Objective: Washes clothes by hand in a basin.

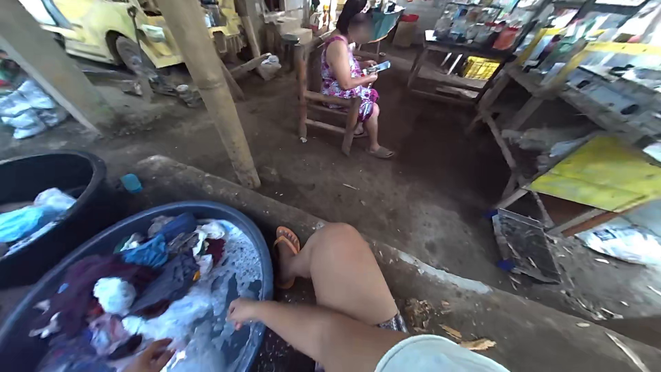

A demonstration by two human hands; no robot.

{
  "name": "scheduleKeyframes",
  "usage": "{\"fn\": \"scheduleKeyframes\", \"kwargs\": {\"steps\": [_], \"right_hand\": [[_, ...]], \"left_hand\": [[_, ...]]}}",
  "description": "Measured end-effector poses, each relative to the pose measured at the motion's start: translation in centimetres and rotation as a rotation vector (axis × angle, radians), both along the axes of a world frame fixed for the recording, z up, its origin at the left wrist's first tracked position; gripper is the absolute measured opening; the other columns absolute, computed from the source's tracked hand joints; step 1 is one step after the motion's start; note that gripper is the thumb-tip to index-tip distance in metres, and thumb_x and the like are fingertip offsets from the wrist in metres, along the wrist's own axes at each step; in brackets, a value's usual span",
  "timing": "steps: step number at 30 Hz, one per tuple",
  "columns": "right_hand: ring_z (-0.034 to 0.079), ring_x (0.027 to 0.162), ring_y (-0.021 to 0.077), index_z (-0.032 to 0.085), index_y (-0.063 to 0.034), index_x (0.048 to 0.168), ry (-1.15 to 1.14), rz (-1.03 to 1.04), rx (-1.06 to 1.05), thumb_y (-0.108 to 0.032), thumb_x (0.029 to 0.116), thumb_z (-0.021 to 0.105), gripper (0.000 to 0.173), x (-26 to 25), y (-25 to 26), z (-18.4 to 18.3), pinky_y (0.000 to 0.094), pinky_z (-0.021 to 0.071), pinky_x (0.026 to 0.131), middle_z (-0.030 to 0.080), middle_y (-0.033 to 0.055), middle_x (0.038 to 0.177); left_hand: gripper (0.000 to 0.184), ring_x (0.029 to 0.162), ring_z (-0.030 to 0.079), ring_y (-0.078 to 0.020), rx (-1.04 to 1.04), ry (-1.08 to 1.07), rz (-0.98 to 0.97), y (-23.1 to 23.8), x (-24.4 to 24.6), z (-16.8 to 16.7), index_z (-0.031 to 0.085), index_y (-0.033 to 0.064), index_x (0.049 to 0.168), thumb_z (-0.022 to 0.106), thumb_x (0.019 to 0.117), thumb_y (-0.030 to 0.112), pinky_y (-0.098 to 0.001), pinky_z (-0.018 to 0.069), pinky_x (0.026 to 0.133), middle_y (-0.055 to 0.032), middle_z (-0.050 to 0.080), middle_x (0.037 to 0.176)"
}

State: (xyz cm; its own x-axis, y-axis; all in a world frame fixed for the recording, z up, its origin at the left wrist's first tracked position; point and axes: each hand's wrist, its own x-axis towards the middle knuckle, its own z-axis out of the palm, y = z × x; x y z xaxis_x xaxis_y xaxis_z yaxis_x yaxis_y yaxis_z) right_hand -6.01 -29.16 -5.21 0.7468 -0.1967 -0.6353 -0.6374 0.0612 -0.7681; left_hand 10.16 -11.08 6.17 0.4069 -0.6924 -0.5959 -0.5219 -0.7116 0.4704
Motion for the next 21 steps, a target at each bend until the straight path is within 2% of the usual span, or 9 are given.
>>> {"fn": "scheduleKeyframes", "kwargs": {"steps": [4,6,8,10,13,15,17,19,21], "right_hand": [[0.064,0.109,0.0332,0.045,0.0053,0.146,0.044,-0.003,0.035,-0.018,0.1099,0.047,0.043,-0.7,0.1,2.1,0.0467,0.0506,0.097,0.061,0.0277,0.129],[0.063,0.113,0.0319,0.043,-0.0024,0.149,0.125,-0.055,0.105,-0.024,0.1099,0.047,0.045,-0.4,-0.7,2.4,0.0495,0.0496,0.098,0.062,0.0232,0.131],[0.062,0.115,0.0311,0.044,-0.0049,0.150,0.199,-0.201,0.158,-0.028,0.1099,0.047,0.046,0.8,-1.7,1.0,0.0502,0.0480,0.097,0.061,0.0212,0.134],[0.056,0.126,0.0338,0.041,-0.0028,0.151,0.238,-0.429,0.169,-0.029,0.1098,0.047,0.049,2.1,-2.5,-0.6,0.0509,0.0458,0.102,0.052,0.0233,0.145],[0.046,0.136,0.0388,0.035,0.0037,0.152,0.195,-0.748,0.043,-0.022,0.1088,0.050,0.053,3.7,-2.2,-2.8,0.0558,0.0420,0.108,0.041,0.0283,0.153],[0.045,0.137,0.0411,0.034,0.0077,0.152,0.151,-0.770,-0.061,-0.021,0.1110,0.045,0.051,4.6,-0.1,-3.8,0.0566,0.0400,0.110,0.040,0.0317,0.153],[0.051,0.131,0.0361,0.037,0.0051,0.151,0.158,-0.723,-0.005,-0.025,0.1125,0.042,0.049,5.6,2.8,-4.2,0.0517,0.0449,0.106,0.046,0.0280,0.148],[0.057,0.095,0.0213,0.050,-0.0025,0.134,0.166,-0.656,0.200,-0.030,0.1111,0.040,0.037,7.2,5.6,-4.0,0.0389,0.0510,0.080,0.058,0.0139,0.114],[0.060,0.081,0.0174,0.052,-0.0013,0.123,0.033,-0.461,0.371,-0.025,0.1113,0.034,0.032,9.6,7.7,-3.5,0.0339,0.0537,0.072,0.061,0.0107,0.099]], "left_hand": [[0.042,0.122,0.060,-0.0431,-0.060,0.050,0.111,1.0,0.2,0.5,0.051,-0.0068,0.142,0.053,0.1083,0.018,-0.0561,0.0446,0.108,-0.0314,0.060,0.132],[0.045,0.127,0.058,-0.0395,-0.075,0.129,0.370,2.1,0.2,0.5,0.046,-0.0036,0.147,0.045,0.1111,0.023,-0.0540,0.0446,0.108,-0.0277,0.057,0.140],[0.047,0.130,0.055,-0.0375,-0.177,0.214,0.790,3.5,0.2,-2.3,0.044,-0.0002,0.150,0.044,0.1114,0.028,-0.0538,0.0439,0.107,-0.0254,0.054,0.144],[0.050,0.131,0.053,-0.0404,-0.298,0.234,1.093,5.0,-0.2,-6.4,0.041,0.0000,0.151,0.049,0.1093,0.027,-0.0567,0.0451,0.105,-0.0282,0.051,0.146],[0.061,0.134,0.050,-0.0433,-0.354,0.268,1.329,6.1,-2.0,-10.8,0.033,-0.0003,0.155,0.058,0.1046,0.023,-0.0588,0.0447,0.106,-0.0313,0.047,0.148],[0.060,0.135,0.048,-0.0430,-0.344,0.326,1.387,6.5,-3.1,-13.1,0.033,-0.0009,0.155,0.057,0.1047,0.021,-0.0573,0.0431,0.107,-0.0319,0.045,0.149],[0.060,0.138,0.046,-0.0438,-0.274,0.394,1.306,6.9,-3.4,-14.7,0.033,-0.0011,0.155,0.057,0.1051,0.021,-0.0578,0.0412,0.111,-0.0328,0.043,0.150],[0.055,0.135,0.050,-0.0420,-0.225,0.429,1.145,6.8,-2.6,-15.8,0.041,-0.0019,0.151,0.058,0.1046,0.023,-0.0564,0.0424,0.111,-0.0316,0.049,0.145],[0.051,0.131,0.055,-0.0406,-0.215,0.429,1.045,6.5,-1.6,-16.3,0.047,-0.0024,0.146,0.060,0.1037,0.025,-0.0564,0.0435,0.110,-0.0304,0.055,0.140]]}}
